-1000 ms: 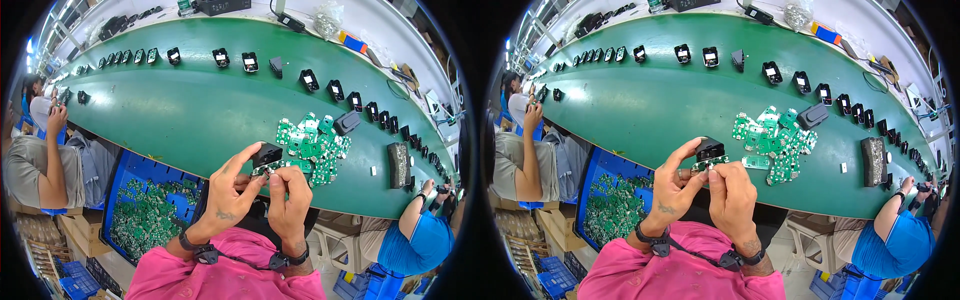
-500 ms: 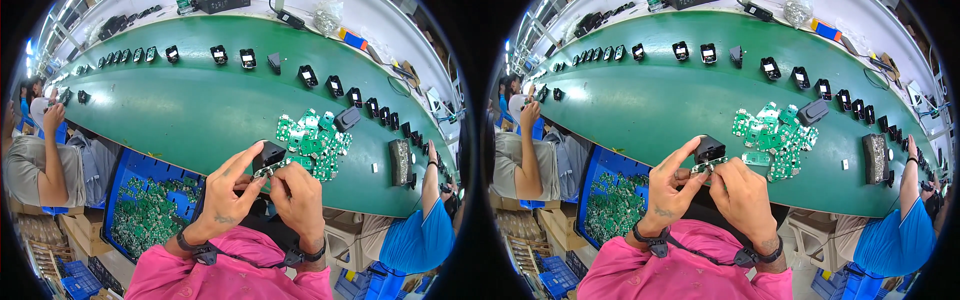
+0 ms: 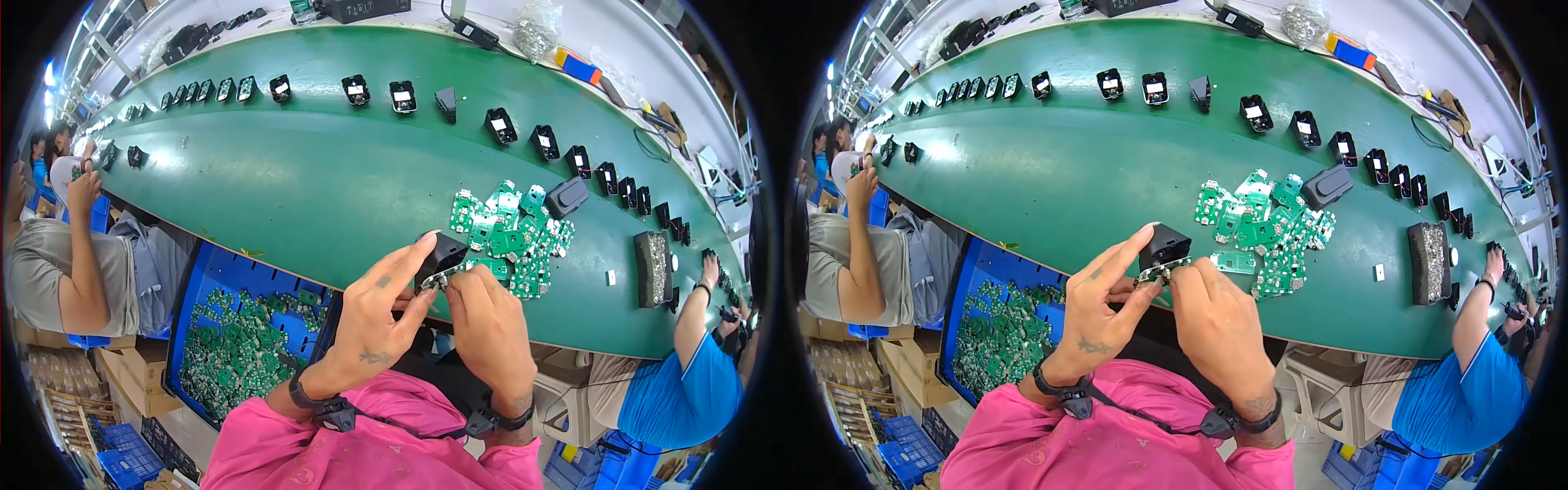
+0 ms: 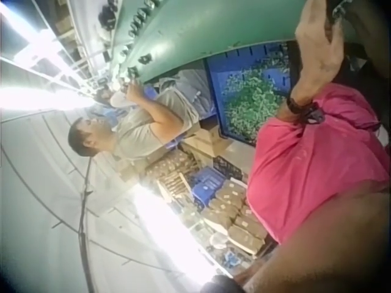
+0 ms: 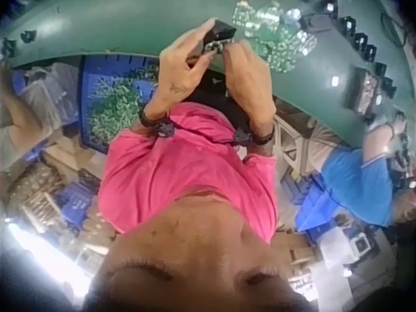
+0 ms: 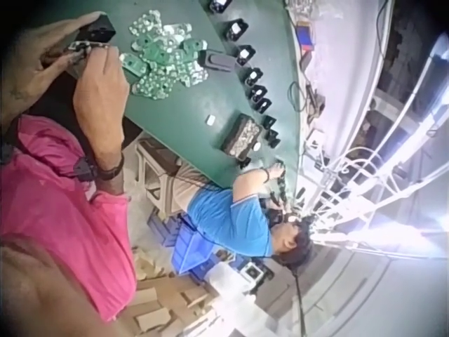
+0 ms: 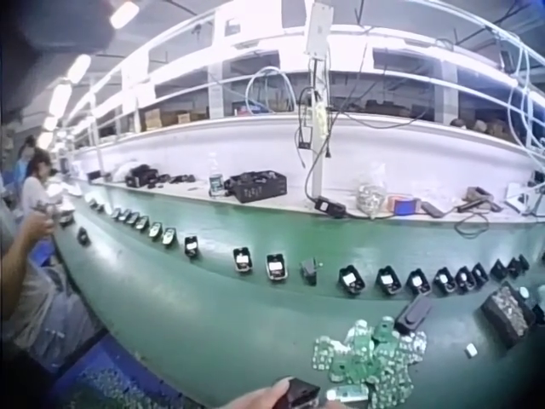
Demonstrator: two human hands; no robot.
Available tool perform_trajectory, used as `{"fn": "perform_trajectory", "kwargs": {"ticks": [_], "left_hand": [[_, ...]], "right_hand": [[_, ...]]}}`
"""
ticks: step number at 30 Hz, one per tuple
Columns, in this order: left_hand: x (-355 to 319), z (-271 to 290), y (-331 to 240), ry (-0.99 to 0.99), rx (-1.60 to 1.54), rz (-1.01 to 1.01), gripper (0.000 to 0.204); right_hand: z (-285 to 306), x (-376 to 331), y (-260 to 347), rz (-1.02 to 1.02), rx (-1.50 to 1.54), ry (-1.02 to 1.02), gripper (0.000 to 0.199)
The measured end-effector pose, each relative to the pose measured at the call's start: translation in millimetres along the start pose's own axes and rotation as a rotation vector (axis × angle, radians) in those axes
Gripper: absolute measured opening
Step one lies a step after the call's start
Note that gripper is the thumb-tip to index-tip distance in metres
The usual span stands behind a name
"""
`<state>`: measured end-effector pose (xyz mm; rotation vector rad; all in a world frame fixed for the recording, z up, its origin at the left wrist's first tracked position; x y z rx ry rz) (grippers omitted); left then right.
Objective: Assembling circuit boards into black plastic housings on a factory assembly line.
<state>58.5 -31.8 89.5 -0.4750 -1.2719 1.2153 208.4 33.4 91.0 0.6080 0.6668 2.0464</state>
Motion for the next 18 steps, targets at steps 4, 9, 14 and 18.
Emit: {"fn": "perform_trajectory", "kwargs": {"ticks": [4, 9, 14, 18], "left_hand": [[0, -4, 1, -0.042, -0.027, 0.011, 0.059], [0, -5, 1, -0.041, -0.032, 0.018, 0.058], [-1, -5, 3, -0.042, -0.047, -0.007, 0.059], [-3, -6, 3, -0.035, 0.052, -0.065, 0.060]], "right_hand": [[-14, -4, 3, -0.036, 0.122, -0.097, 0.007], [-23, -7, 3, -0.044, 0.201, -0.209, 0.007], [-16, -7, 1, -0.010, 0.120, -0.183, 0.007], [-9, -4, 2, 0.012, 0.046, -0.122, 0.008]]}}
Point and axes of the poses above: each hand's wrist, its own x-axis towards the middle knuckle, its own z-axis out of the back of the hand, y = z × x, the point moved 1 cm from there along x, towards the middle knuckle, and after that the axes turned 15 degrees about -z, right-handed, at the moved point
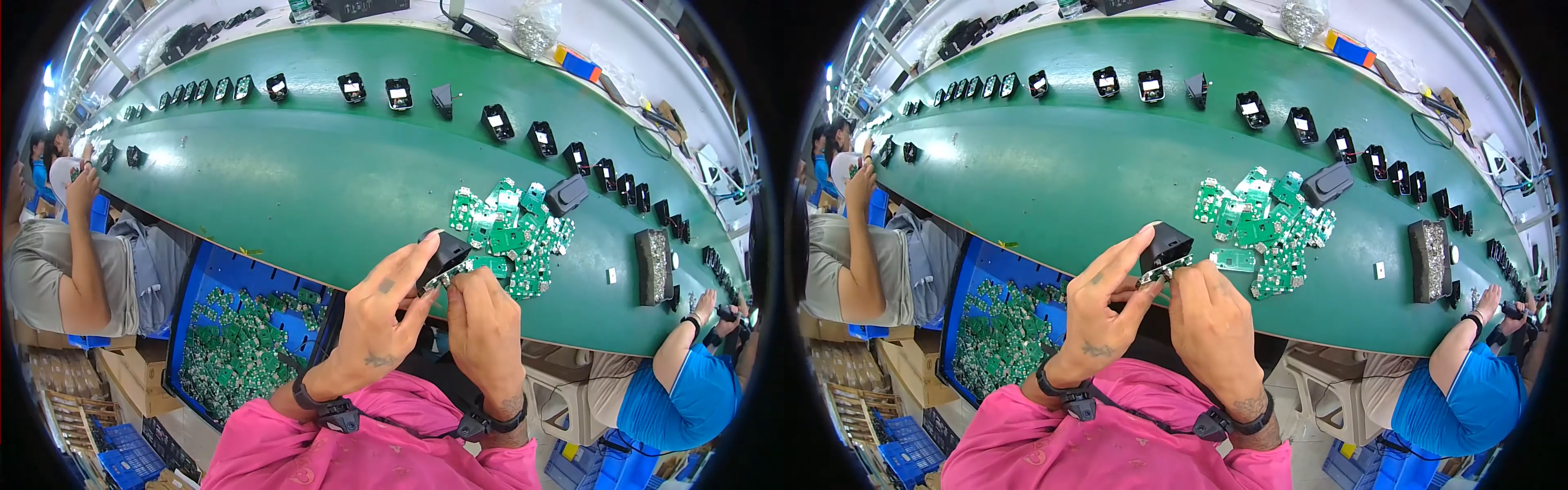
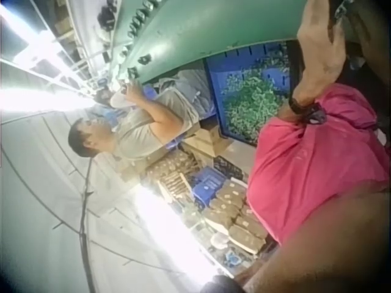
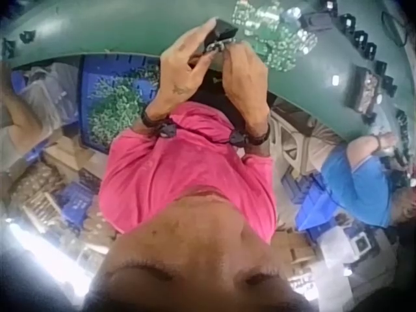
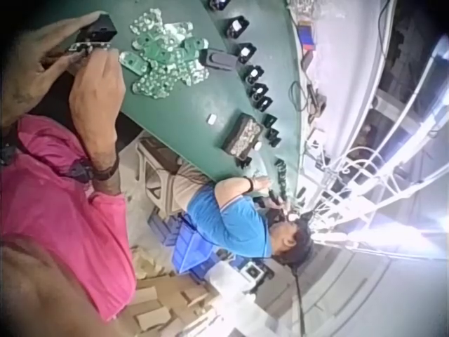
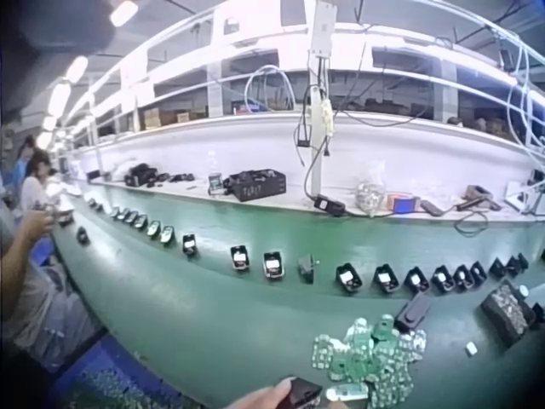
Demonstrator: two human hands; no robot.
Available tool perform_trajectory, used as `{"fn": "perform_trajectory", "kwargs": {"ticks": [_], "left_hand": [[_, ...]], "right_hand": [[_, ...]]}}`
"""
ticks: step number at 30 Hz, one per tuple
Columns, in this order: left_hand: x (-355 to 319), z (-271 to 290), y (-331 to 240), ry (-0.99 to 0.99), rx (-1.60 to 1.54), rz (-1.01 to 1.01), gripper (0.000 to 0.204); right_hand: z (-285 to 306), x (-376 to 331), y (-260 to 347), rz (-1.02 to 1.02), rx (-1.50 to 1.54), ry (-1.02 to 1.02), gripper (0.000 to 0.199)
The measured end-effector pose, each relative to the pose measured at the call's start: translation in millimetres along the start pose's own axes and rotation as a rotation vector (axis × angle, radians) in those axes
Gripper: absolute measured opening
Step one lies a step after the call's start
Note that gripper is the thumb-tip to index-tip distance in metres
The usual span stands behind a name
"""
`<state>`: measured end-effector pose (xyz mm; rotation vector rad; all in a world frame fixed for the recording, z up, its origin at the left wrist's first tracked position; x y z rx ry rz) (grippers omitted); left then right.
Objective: Assembling circuit boards into black plastic housings on a factory assembly line.
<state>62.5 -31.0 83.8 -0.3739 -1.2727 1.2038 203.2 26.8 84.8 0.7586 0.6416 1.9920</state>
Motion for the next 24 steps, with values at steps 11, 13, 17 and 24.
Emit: {"fn": "perform_trajectory", "kwargs": {"ticks": [11, 13, 17, 24], "left_hand": [[-1.1, 0.3, 2.4, 0.058, 0.180, -0.125, 0.062], [-1.6, 1.2, 1.4, 0.077, 0.233, -0.142, 0.063], [-1.4, 4.1, 5.8, 0.104, 0.209, -0.138, 0.063], [0.2, 5.1, 2.0, 0.122, 0.155, -0.082, 0.061]], "right_hand": [[7.6, 3.7, -3.7, 0.025, -0.043, 0.088, 0.006], [5.5, 3.5, -3.9, 0.019, -0.055, 0.096, 0.009], [3.6, 2.3, -4.4, -0.021, 0.044, 0.104, 0.006], [1.5, -0.1, -5.8, -0.035, 0.089, 0.091, 0.005]]}}
Point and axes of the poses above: each hand's wrist, its own x-axis towards the middle knuckle, its own z-axis out of the back of the hand, y = z × x, the point moved 1 cm from there along x, towards the middle knuckle, and after that the axes turned 15 degrees about -z, right-handed, at the moved point
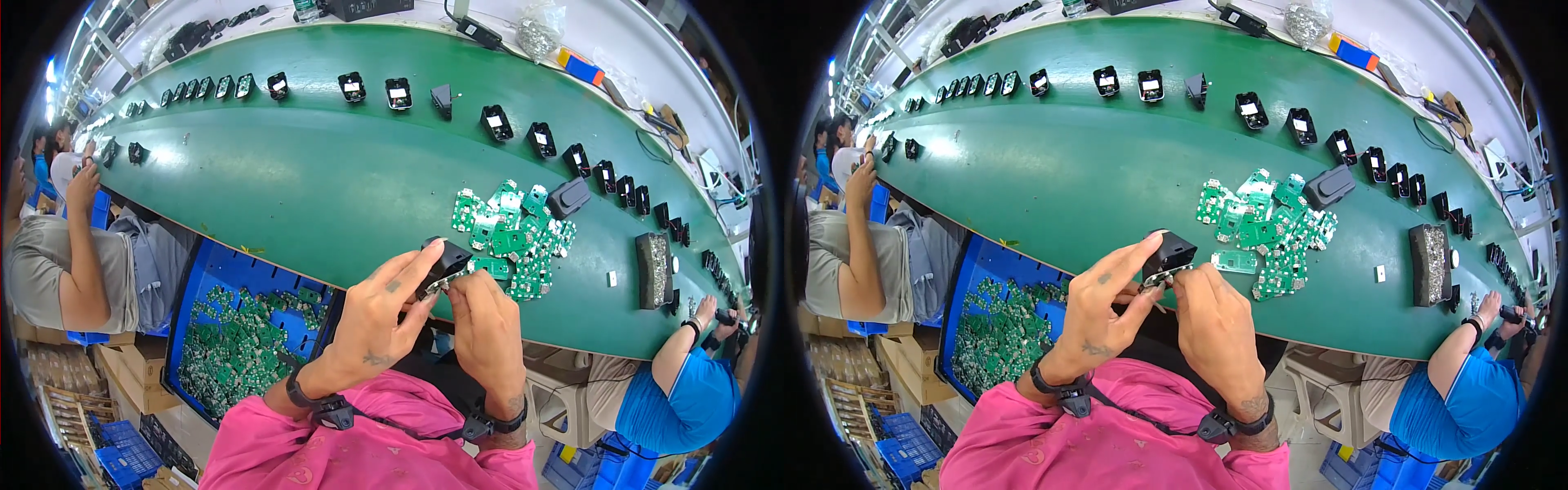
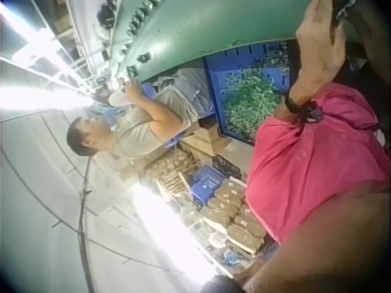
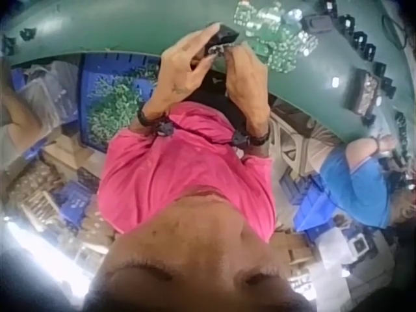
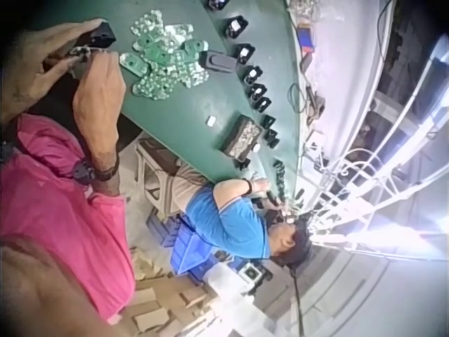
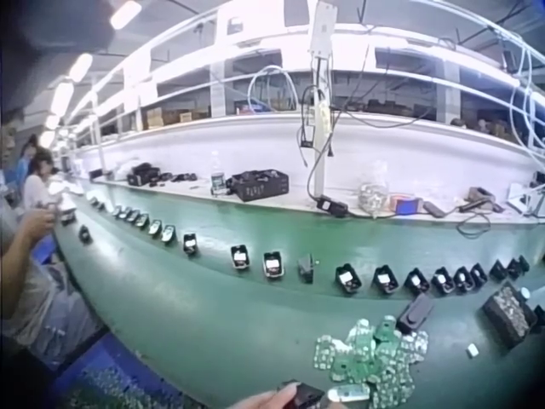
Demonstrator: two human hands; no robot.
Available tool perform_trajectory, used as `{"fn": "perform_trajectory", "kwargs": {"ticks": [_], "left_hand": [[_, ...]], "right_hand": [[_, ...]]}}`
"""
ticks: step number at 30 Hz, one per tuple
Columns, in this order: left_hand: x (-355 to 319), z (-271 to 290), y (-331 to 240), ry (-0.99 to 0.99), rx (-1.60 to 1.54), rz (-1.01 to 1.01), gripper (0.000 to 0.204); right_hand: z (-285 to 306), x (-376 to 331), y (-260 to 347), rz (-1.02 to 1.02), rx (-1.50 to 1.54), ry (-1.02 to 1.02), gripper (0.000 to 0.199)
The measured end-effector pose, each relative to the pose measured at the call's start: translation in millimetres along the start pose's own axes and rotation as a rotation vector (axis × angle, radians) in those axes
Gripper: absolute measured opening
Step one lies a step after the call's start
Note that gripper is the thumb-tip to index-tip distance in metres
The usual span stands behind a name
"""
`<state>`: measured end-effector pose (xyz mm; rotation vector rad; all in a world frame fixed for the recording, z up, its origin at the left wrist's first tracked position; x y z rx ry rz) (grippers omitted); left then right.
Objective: Assembling circuit boards into black plastic housings on a factory assembly line.
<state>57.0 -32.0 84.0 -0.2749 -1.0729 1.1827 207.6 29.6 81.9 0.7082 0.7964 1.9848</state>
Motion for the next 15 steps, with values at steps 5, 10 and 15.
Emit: {"fn": "perform_trajectory", "kwargs": {"ticks": [5, 10, 15], "left_hand": [[-2, -2, -3, 0.010, 0.129, -0.052, 0.060], [-9, -11, 6, -0.030, 0.083, 0.005, 0.055], [-14, -14, 22, -0.059, -0.102, 0.100, 0.051]], "right_hand": [[-6, 0, 2, 0.012, -0.034, -0.039, 0.005], [-19, -3, -3, -0.045, -0.027, -0.085, 0.004], [-34, -3, -14, -0.077, 0.014, -0.110, 0.002]]}}
Point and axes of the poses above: each hand's wrist, its own x-axis towards the middle knuckle, its own z-axis out of the back of the hand, y = z × x, the point moved 1 cm from there along x, towards the middle knuckle, and after that the axes turned 15 degrees about -z, right-handed, at the moved point
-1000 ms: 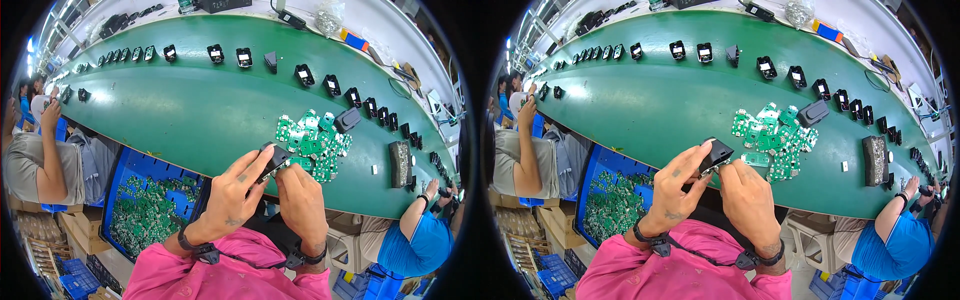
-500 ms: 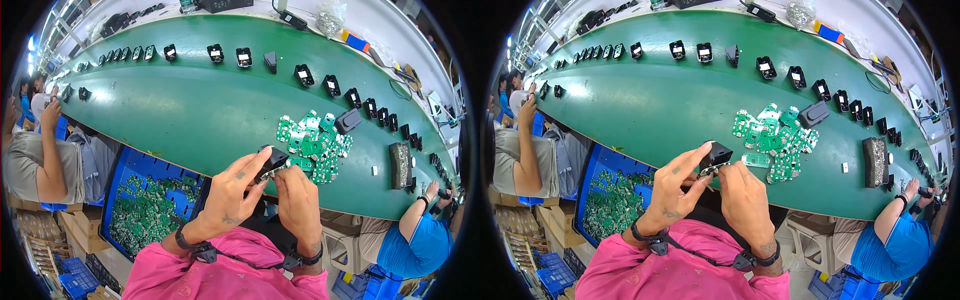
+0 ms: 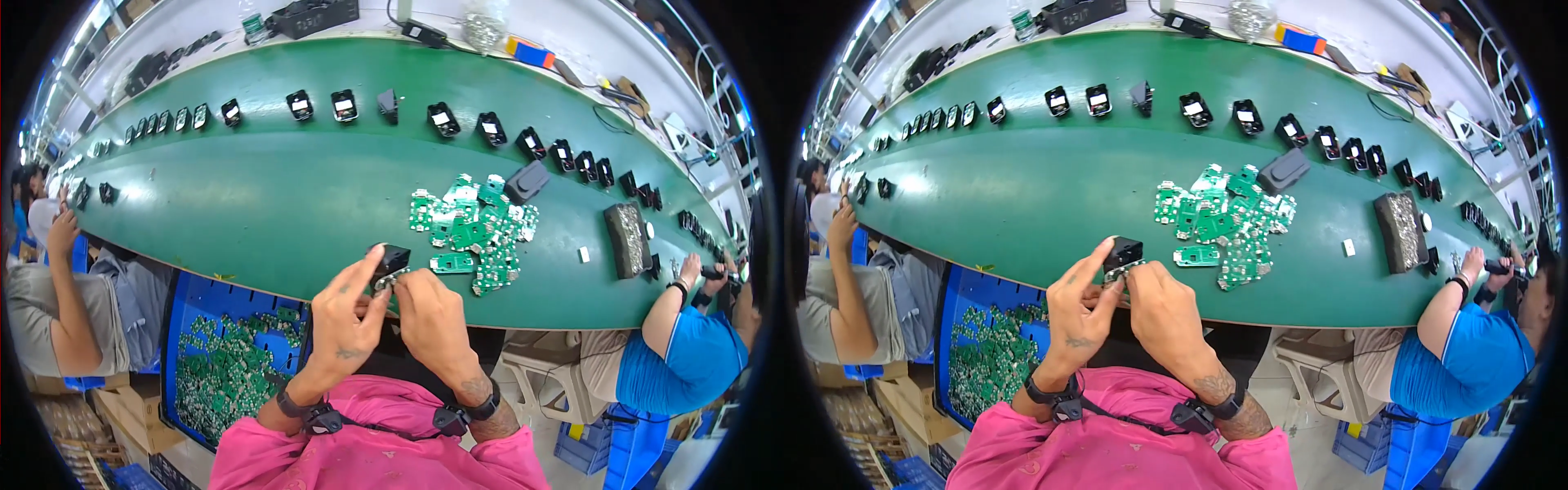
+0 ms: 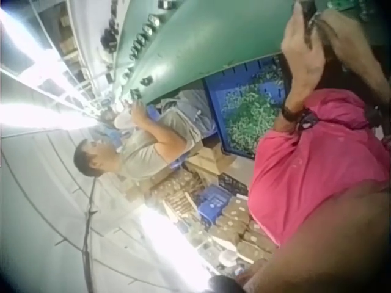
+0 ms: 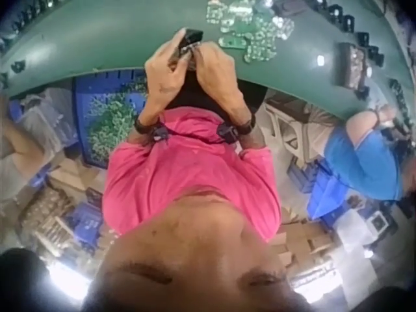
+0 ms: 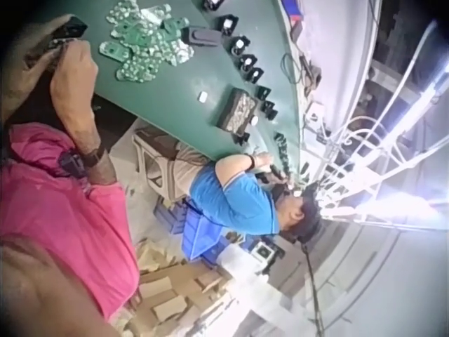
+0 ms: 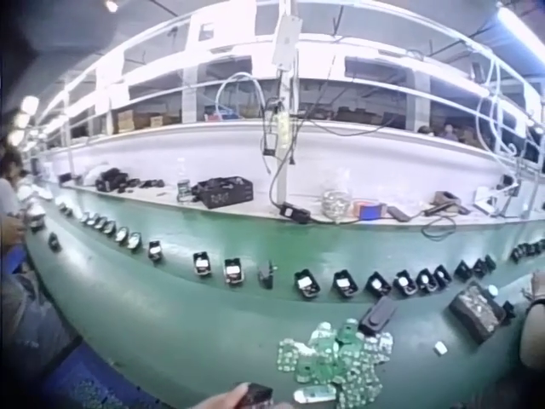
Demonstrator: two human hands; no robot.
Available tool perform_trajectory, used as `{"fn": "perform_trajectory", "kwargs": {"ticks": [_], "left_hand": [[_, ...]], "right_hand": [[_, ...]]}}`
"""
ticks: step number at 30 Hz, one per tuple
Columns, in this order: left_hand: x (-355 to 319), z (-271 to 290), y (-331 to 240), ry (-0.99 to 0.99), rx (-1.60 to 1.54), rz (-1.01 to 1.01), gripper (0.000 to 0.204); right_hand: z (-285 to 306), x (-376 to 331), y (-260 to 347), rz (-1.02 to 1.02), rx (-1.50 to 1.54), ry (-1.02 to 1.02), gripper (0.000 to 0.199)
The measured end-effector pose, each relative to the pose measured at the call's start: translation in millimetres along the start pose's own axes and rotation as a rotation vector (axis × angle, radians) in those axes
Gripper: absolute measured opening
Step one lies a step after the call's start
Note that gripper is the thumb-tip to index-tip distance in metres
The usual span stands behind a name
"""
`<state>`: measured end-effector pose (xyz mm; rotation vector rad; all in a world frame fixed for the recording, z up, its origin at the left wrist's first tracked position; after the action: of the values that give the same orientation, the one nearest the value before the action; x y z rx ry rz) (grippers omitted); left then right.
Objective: Assembling circuit boards into black plastic housings on a factory assembly line.
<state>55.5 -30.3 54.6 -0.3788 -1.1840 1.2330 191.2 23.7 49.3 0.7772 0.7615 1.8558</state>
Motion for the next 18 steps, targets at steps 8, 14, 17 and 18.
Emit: {"fn": "perform_trajectory", "kwargs": {"ticks": [8, 14, 17, 18], "left_hand": [[1, 2, -7, -0.101, -0.743, 0.327, 0.062], [-2, 8, 16, 0.059, -0.999, 0.321, 0.055], [-2, 9, 16, 0.044, -1.273, 0.429, 0.051], [-2, 7, 14, 0.044, -1.232, 0.469, 0.051]], "right_hand": [[16, -5, -12, -0.150, 0.274, -0.120, 0.014], [15, -15, -13, -0.413, 0.519, 0.069, 0.016], [19, -17, -10, -0.427, 0.607, 0.094, 0.016], [22, -18, -11, -0.421, 0.608, 0.100, 0.016]]}}
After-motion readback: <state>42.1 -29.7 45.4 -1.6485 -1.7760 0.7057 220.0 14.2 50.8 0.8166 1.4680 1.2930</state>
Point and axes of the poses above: each hand's wrist, its own x-axis towards the middle knuckle, its own z-axis out of the back of the hand, y = z × x, the point moved 1 cm from there along x, towards the middle knuckle, and after that the axes turned 15 degrees about -z, right-handed, at the moved point
